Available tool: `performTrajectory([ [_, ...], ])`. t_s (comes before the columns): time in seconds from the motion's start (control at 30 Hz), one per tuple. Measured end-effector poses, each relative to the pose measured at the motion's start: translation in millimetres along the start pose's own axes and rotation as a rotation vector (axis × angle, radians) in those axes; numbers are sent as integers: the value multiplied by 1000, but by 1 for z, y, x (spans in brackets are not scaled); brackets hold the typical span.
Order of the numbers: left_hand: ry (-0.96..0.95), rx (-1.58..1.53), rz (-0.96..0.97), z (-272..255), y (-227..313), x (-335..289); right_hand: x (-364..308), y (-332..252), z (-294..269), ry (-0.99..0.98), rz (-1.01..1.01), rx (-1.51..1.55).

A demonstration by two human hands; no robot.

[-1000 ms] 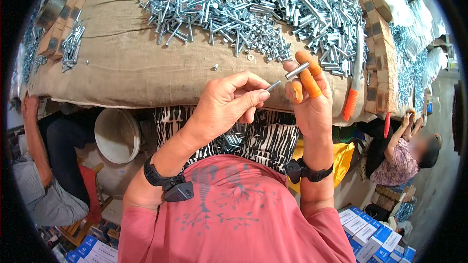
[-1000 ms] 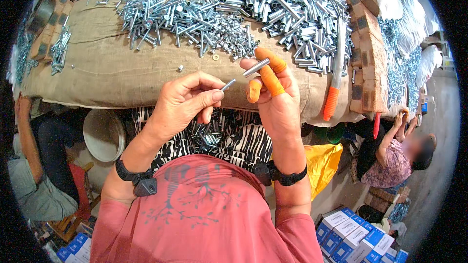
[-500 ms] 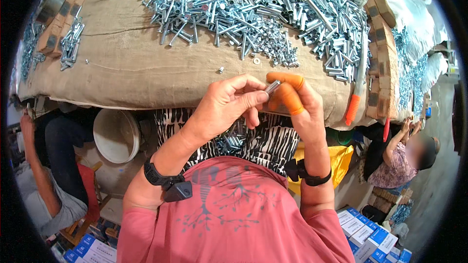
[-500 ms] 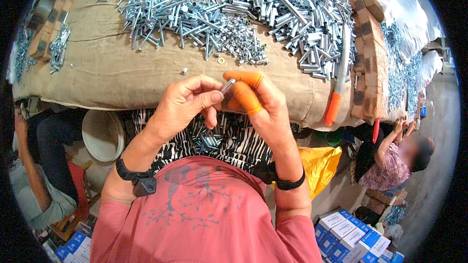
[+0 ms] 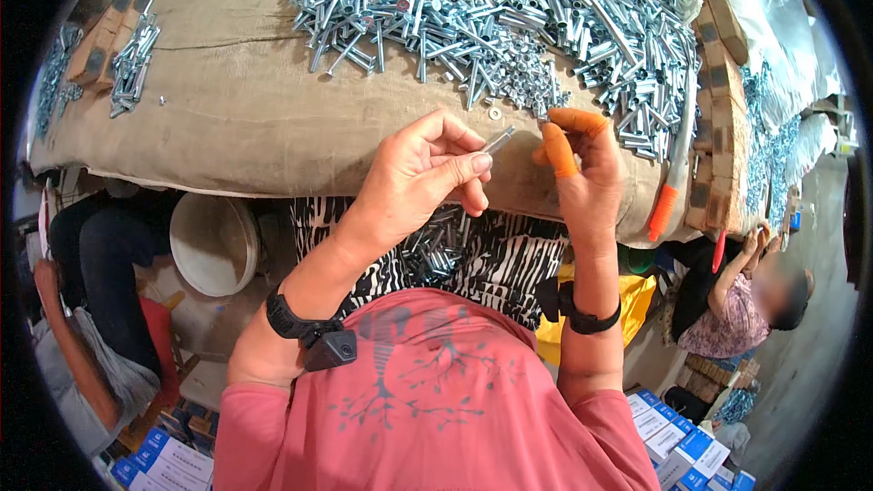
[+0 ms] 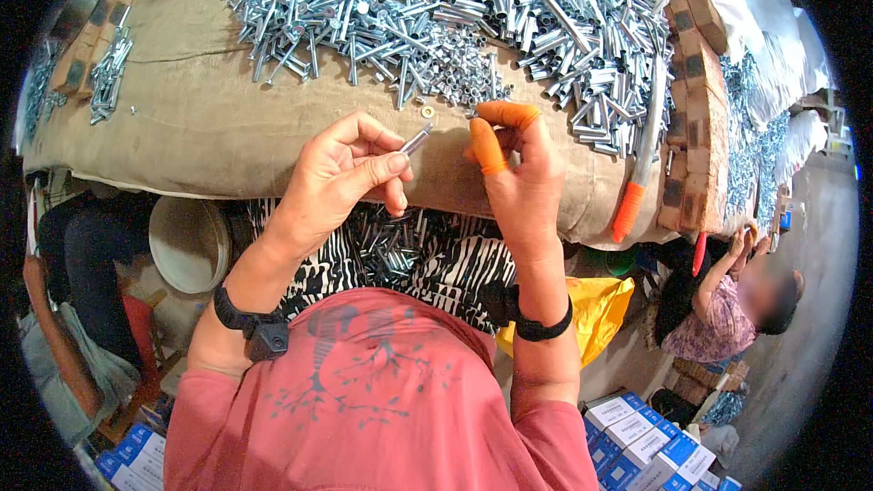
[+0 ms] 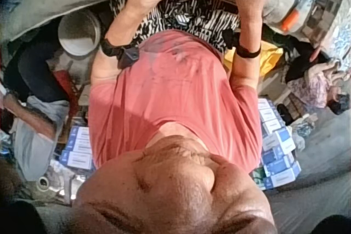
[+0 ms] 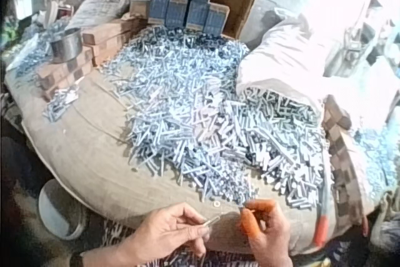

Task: Sorting and assembling bolts and washers on a work surface.

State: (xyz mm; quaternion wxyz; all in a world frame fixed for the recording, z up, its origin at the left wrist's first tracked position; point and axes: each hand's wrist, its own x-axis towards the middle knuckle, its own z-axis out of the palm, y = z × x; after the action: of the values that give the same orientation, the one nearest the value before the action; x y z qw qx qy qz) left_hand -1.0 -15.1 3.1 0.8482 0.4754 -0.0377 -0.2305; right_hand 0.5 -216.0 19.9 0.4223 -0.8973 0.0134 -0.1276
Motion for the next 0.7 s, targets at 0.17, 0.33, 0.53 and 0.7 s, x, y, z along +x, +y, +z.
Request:
performTrajectory([
  [0.17, -54, 6, 14, 8, 0, -4, -11, 1, -4, -73, 97, 419],
  [0.33, -72, 2, 10, 15, -1, -7, -23, -12, -12, -221, 228, 874],
  [0.53, -60, 18, -9, 22, 2, -13, -24, -20, -11, -197, 199, 916],
  [0.7, 12, 238, 53, 30, 2, -18, -21, -9, -16, -263, 325, 832],
])
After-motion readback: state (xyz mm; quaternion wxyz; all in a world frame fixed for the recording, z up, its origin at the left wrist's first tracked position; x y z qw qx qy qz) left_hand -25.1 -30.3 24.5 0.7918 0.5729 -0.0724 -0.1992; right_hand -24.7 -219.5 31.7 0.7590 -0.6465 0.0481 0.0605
